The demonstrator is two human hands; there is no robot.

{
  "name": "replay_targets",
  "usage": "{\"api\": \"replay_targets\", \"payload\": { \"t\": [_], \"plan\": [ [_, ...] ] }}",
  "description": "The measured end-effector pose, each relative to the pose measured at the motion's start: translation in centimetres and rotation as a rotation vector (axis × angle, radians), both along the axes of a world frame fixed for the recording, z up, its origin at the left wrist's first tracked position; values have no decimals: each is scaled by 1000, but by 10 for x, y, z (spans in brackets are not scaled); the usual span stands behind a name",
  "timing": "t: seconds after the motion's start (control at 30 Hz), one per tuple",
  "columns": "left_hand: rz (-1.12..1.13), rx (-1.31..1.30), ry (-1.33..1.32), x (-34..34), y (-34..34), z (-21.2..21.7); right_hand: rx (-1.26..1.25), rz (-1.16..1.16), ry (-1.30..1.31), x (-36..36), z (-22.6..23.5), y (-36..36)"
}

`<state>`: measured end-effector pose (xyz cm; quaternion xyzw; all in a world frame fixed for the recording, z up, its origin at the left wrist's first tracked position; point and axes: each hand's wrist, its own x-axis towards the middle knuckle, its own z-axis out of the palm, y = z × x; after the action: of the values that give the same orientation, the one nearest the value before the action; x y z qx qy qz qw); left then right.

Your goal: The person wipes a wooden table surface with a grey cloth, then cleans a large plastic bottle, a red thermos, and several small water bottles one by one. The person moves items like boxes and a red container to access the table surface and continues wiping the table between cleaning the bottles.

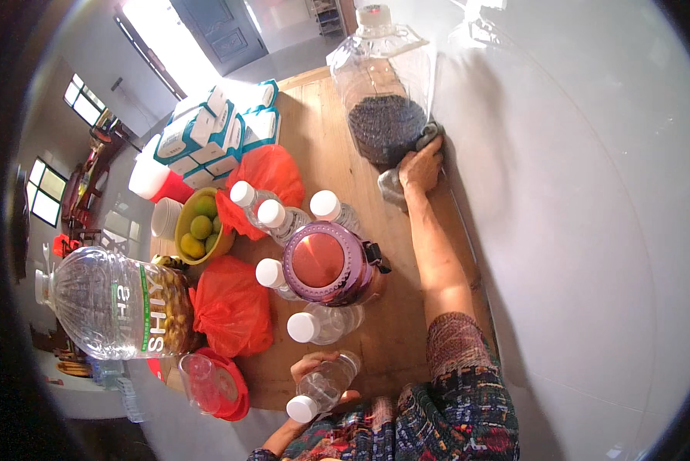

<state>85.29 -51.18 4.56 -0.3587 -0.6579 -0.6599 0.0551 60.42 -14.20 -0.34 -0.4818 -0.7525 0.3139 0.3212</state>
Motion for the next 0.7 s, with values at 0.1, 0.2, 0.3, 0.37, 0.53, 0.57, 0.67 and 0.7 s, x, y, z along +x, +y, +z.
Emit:
{"api": "replay_targets", "payload": {
  "t": [0.1,0.2,0.3,0.37,0.53,0.57,0.67,0.7],
  "plan": [
    [-6,-17,0,2,-3,-9,306,117,-194,-6,-18,7],
    [-9,-41,3,2,-6,-23,532,275,-276,11,-24,-2],
    [-22,-53,3,0,-6,-41,711,446,-358,49,-19,-14],
    [-25,-57,-7,1,-8,-51,753,537,-326,82,-14,-31],
    [-33,-92,-66,-8,-14,-46,789,667,-384,168,-15,-58],
    [32,-86,-90,-10,-12,-42,793,655,-389,187,-15,-66],
    [144,-63,-67,-29,-18,-63,802,644,-394,244,-7,-100],
    [130,-8,-198,-36,-21,-74,796,649,-383,261,-6,-110]
  ]
}}
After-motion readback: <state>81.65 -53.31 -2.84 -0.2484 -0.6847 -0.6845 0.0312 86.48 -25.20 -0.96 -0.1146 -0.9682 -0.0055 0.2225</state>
